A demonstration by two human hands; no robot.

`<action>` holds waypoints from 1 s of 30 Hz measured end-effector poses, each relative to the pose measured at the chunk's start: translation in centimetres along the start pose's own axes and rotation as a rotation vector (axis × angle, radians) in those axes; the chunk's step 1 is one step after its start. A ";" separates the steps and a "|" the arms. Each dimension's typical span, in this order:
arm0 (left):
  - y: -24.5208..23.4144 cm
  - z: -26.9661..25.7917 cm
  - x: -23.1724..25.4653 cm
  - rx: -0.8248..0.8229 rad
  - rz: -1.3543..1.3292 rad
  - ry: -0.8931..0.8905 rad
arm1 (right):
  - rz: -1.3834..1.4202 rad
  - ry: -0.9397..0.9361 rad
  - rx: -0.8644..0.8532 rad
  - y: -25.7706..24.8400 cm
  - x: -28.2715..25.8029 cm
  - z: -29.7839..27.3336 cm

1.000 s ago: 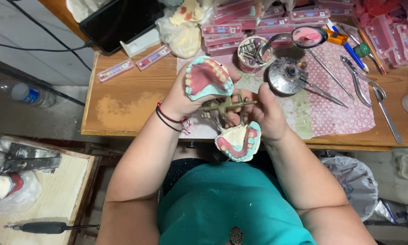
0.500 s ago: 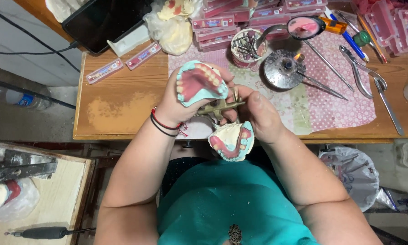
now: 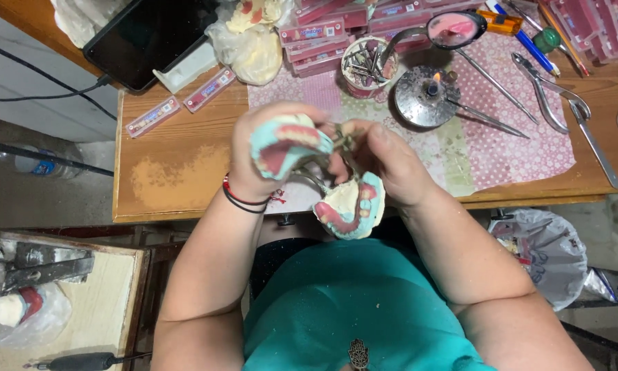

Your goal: The person holds a dental mold in a clamp and uses a heated metal tool to smooth and shape the pink material on the teeth. They repeatedly heat the tool on a small flame and apply it to the mold, then switch to a different tool to refine the surface details.

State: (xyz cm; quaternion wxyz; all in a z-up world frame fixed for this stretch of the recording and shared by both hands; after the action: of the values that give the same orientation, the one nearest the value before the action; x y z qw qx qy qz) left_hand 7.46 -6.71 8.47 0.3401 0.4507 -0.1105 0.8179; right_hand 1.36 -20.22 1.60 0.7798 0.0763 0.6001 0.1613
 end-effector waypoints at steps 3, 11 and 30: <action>-2.8 0.3 0.0 0.063 -0.007 0.199 | -0.044 0.052 -0.073 0.0 -1.3 -0.8; -2.5 -0.1 1.9 0.110 0.218 0.136 | -0.062 -0.037 -0.132 1.7 -2.7 -1.2; 1.2 -0.3 2.7 -0.190 0.784 0.409 | -0.116 0.013 0.117 -2.0 -1.6 -1.4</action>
State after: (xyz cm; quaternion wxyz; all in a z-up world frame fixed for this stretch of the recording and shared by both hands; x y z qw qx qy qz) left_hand 5.48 -6.23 10.62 0.0595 0.1709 -0.2779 0.9434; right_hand -0.01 -22.75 2.11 0.7783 0.0855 0.6168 0.0810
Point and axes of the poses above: each hand's wrist, its own z-axis towards the middle knuckle, its own y-axis out of the palm, x = y × z, the point moved 7 cm from there along z, towards the middle knuckle, and after that the axes turned 13 degrees about -z, right-handed, at the moved point
